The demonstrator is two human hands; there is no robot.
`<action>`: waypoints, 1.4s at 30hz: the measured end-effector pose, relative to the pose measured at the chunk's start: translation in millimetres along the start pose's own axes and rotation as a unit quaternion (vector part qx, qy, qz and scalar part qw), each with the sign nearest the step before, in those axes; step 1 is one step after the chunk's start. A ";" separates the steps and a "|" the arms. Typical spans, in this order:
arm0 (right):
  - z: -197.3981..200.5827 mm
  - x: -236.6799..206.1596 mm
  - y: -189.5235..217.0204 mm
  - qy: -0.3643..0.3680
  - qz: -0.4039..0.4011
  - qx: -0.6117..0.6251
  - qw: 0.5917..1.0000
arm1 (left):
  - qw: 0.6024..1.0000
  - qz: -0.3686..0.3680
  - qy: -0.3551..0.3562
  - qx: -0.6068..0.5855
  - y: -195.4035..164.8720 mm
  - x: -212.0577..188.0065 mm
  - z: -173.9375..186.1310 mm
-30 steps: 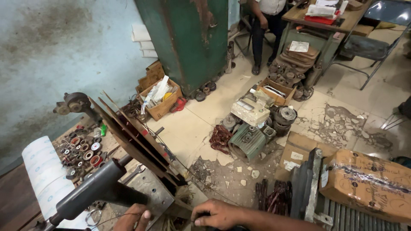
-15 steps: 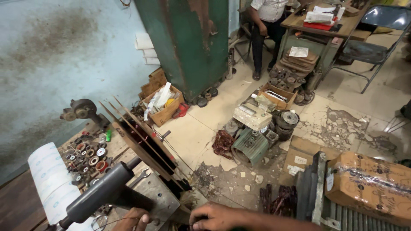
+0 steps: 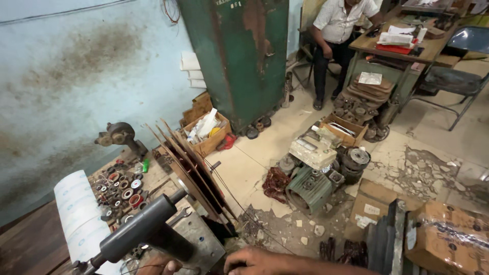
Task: The person clamps a stack of cardboard templates onto a hand-cranked winding spindle and turns the crank to wind wire. They then carry a spool of copper wire, mount it on a floor rod, and guide and tie the wire around the cardboard stack by hand.
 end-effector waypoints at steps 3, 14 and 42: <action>0.7 3.0 -4.3 0.003 0.001 0.000 1.000 | 1.000 0.004 0.022 0.003 3.1 -0.3 -5.1; 8.0 3.2 -12.4 -0.026 0.033 -0.010 0.999 | 0.996 -0.005 -0.087 0.016 8.6 2.1 -4.6; -2.6 -2.8 26.6 -0.072 0.014 0.011 0.997 | 0.982 0.089 -0.167 -0.015 -145.6 -1.9 62.2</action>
Point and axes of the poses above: each hand's wrist, its own x-axis towards the middle knuckle, its own z-axis out of the back of the hand, y = z × x, the point moved 5 cm from there along x, towards the middle knuckle, and after that the axes turned 12 degrees about x, right-handed, at the moved point
